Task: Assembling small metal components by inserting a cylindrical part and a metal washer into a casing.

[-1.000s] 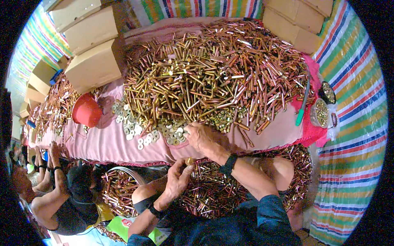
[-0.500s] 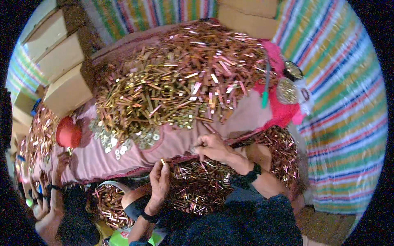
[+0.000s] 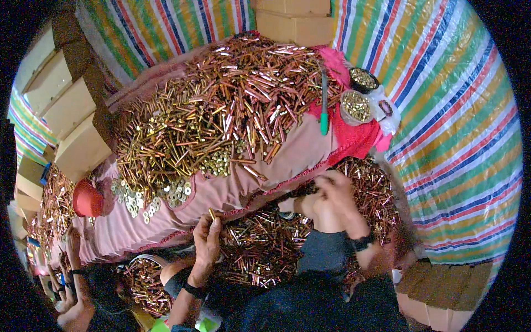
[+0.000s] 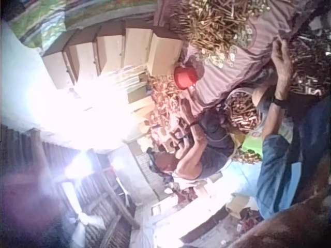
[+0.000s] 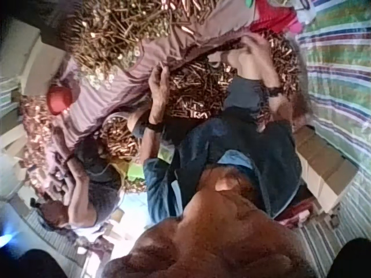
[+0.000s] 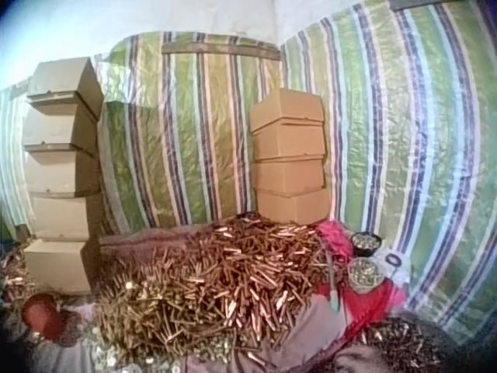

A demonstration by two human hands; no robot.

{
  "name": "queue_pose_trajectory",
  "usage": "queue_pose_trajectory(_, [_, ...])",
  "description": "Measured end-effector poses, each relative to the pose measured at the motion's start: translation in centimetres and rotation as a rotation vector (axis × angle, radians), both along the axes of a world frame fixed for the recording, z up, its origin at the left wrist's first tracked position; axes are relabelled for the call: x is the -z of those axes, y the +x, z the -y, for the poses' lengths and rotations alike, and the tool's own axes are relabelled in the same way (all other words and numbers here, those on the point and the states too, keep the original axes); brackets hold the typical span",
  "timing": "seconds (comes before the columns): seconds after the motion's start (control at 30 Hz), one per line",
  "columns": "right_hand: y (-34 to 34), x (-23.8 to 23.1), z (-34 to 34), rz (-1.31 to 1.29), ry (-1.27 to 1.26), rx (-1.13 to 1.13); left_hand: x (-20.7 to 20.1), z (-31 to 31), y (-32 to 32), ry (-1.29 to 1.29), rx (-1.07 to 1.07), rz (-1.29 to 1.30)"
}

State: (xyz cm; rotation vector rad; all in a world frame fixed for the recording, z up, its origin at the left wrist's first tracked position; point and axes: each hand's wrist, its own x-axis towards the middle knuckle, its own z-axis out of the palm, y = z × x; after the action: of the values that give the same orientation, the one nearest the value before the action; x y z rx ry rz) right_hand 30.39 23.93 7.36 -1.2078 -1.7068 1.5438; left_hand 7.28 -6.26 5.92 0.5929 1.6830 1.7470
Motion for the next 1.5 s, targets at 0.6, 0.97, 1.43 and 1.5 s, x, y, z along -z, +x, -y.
queue_pose_trajectory(0.6, [-14.4,-1.6,3.1,0.034,0.087,-0.645,3.9,-3.1,-5.0,-0.150,0.039,-0.308])
queue_pose_trajectory(0.97, [-18.2,-5.6,5.8,0.052,0.404,-0.786,2.7,-3.3,-5.1,-0.229,0.055,-0.391])
queue_pose_trajectory(1.43, [-19.6,-2.1,10.8,-0.082,0.553,-0.737,1.2,-3.1,-4.7,-0.126,0.001,-0.458])
queue_pose_trajectory(1.5, [-19.6,-2.1,11.2,-0.076,0.584,-0.733,1.7,-2.8,-4.7,-0.076,-0.006,-0.428])
